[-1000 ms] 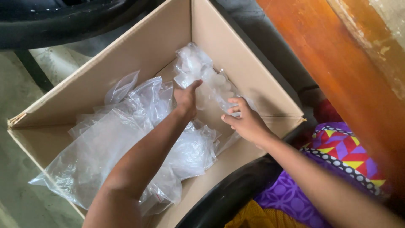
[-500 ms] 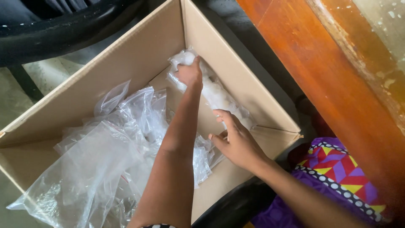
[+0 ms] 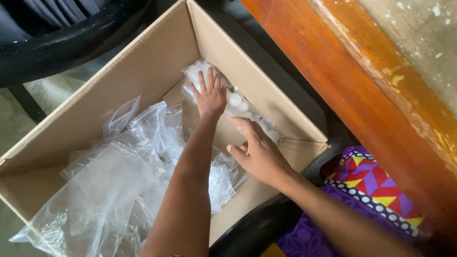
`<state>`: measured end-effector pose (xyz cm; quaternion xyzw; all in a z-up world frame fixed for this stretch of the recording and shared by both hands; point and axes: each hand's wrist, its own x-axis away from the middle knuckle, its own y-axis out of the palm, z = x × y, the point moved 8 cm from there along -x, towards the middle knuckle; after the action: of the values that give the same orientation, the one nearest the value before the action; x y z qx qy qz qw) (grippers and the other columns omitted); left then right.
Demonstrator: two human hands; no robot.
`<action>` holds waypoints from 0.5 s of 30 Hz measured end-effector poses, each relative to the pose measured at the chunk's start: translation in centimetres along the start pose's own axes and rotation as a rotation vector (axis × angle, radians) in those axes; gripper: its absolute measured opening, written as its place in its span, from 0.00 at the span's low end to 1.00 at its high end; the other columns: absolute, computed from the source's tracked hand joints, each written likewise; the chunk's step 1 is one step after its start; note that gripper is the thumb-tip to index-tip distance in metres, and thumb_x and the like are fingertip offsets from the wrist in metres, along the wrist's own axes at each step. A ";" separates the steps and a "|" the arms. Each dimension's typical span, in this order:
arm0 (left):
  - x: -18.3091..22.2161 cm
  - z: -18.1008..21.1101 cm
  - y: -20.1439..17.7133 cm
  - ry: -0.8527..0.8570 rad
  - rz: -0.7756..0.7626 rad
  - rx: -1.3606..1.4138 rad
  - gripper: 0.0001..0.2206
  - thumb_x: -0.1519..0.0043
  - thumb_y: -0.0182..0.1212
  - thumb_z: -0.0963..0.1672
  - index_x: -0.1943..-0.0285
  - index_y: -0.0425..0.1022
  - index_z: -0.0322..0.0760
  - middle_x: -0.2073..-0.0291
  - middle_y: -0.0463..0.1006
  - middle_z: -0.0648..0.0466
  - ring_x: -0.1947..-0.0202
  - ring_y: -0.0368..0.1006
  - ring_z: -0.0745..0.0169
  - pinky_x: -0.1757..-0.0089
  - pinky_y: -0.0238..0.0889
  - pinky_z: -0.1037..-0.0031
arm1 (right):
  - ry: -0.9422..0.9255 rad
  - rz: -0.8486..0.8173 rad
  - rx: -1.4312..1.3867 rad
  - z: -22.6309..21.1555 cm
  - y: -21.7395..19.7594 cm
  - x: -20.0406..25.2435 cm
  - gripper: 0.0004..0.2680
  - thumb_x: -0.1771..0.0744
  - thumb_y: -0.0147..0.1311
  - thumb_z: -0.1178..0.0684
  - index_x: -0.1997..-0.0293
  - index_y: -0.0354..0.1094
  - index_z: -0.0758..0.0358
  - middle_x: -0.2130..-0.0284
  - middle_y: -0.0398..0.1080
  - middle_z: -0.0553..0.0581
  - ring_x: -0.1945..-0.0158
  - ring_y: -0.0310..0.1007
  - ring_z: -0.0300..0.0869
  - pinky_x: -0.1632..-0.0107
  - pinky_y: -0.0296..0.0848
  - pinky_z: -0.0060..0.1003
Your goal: The person packs small white tealight-style candles into a clear plastic bag, filling it from the pile on the table, then seals the bag and places it into a cardboard box alongside other filled bags. They repeat the filling and bagging cycle with the candle pile.
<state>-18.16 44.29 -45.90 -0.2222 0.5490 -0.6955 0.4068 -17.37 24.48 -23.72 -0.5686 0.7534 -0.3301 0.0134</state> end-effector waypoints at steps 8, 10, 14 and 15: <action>-2.4 1.9 -2.5 -0.042 -0.502 -0.140 0.31 0.38 0.58 0.55 0.25 0.58 0.49 0.23 0.44 0.51 0.24 0.34 0.38 0.36 0.29 0.30 | -0.142 0.135 -0.042 0.0 -2.0 0.9 0.21 0.35 0.60 0.54 0.35 0.57 0.58 0.45 0.67 0.61 0.65 0.75 0.42 0.57 0.76 0.37; -1.8 3.2 -5.1 0.024 -0.537 -0.135 0.30 0.37 0.58 0.56 0.27 0.62 0.47 0.24 0.48 0.50 0.23 0.37 0.39 0.35 0.33 0.32 | -0.157 0.181 -0.086 -0.3 -3.4 1.6 0.20 0.35 0.60 0.55 0.36 0.58 0.58 0.45 0.68 0.60 0.63 0.75 0.42 0.57 0.76 0.36; 0.9 6.8 -10.1 0.256 -0.715 -0.054 0.24 0.39 0.60 0.57 0.37 0.73 0.49 0.28 0.58 0.49 0.27 0.50 0.43 0.36 0.51 0.45 | -0.425 0.324 -0.120 -1.1 -6.9 4.5 0.17 0.32 0.59 0.57 0.36 0.61 0.61 0.45 0.69 0.59 0.44 0.74 0.45 0.52 0.77 0.34; 1.4 7.0 -10.5 0.263 -0.718 -0.054 0.24 0.39 0.60 0.57 0.37 0.73 0.49 0.28 0.58 0.49 0.27 0.50 0.43 0.36 0.51 0.45 | -0.419 0.330 -0.120 -0.9 -7.9 5.4 0.17 0.32 0.59 0.57 0.36 0.61 0.61 0.45 0.69 0.59 0.44 0.74 0.45 0.52 0.77 0.34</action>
<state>-17.08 39.75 -34.12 -0.3199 0.5020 -0.8015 0.0571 -12.90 19.20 -17.07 -0.4938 0.8349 -0.1531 0.1890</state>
